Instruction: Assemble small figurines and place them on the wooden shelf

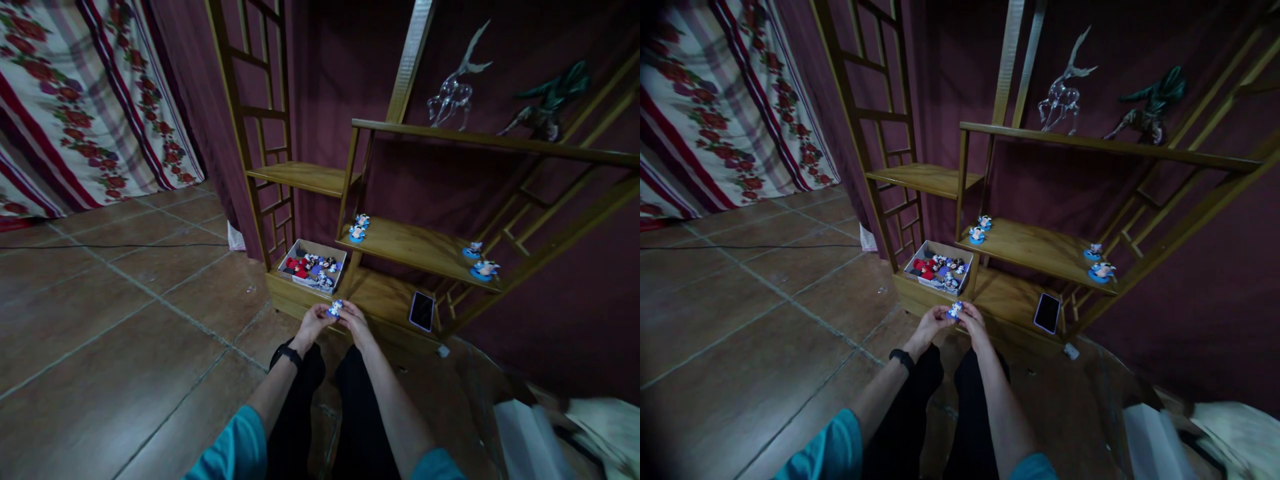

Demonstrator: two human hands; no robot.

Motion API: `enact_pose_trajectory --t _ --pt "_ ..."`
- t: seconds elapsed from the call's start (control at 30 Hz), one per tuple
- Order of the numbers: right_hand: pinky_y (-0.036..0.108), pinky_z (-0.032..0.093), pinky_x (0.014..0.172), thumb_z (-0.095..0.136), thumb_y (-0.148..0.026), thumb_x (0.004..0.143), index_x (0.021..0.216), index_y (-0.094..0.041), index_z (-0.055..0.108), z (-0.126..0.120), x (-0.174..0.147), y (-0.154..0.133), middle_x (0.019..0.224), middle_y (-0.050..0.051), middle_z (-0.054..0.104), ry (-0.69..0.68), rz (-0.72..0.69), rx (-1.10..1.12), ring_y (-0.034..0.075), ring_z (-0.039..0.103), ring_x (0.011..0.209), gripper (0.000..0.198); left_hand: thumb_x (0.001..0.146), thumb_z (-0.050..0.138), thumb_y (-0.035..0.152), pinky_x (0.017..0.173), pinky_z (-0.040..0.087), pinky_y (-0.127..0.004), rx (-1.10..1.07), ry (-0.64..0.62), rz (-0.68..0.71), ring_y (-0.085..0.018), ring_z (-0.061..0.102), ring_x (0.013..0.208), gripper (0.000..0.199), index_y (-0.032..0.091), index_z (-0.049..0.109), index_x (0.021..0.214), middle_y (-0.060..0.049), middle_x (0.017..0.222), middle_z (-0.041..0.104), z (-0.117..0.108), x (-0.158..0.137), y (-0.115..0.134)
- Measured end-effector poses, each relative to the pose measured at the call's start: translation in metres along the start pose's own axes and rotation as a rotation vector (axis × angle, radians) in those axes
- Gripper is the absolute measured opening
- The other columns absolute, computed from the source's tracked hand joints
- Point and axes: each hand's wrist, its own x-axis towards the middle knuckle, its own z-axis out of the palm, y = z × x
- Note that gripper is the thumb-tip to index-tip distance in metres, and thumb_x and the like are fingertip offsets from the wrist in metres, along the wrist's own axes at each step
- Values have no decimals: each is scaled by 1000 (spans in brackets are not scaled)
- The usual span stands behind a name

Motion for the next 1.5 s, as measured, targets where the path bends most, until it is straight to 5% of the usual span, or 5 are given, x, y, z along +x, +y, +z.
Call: enact_pose_trajectory --t 0.37,0.57,0.9,1.23,1.5 --pt "32 48 66 75 -34 49 82 -20 62 3 7 4 76 1 66 99 -120 -19 20 62 73 38 47 80 25 75 45 -30 71 -82 -46 -16 59 75 44 15 62 85 -5 80 66 2 5 4" --pt "33 46 74 72 -27 54 77 -21 59 -7 8 9 72 -1 63 102 -219 -62 18 60 73 27 54 78 27 81 45 -31 87 -243 -52 -19 61 81 45 15 64 95 -9 91 68 6 10 -4" --pt "30 46 74 57 -15 63 86 -22 58 -15 -3 7 78 -3 61 84 -318 -242 16 59 75 25 54 78 29 84 45 -34 73 -314 -88 -22 61 89 48 16 64 98 -10 99 67 15 11 -5" --pt "36 46 81 62 -18 63 91 -26 63 -20 -15 1 85 0 66 50 -334 -272 21 62 83 29 52 79 32 87 44 -36 80 -357 -142 -25 60 97 53 19 64 101 -10 103 67 21 -3 23" --pt "38 48 81 70 -30 62 96 -22 63 -44 -33 -72 87 3 66 156 -389 -93 21 62 83 36 60 73 42 75 47 -31 70 -227 -203 -22 63 86 52 19 62 106 -9 98 66 4 -3 32"
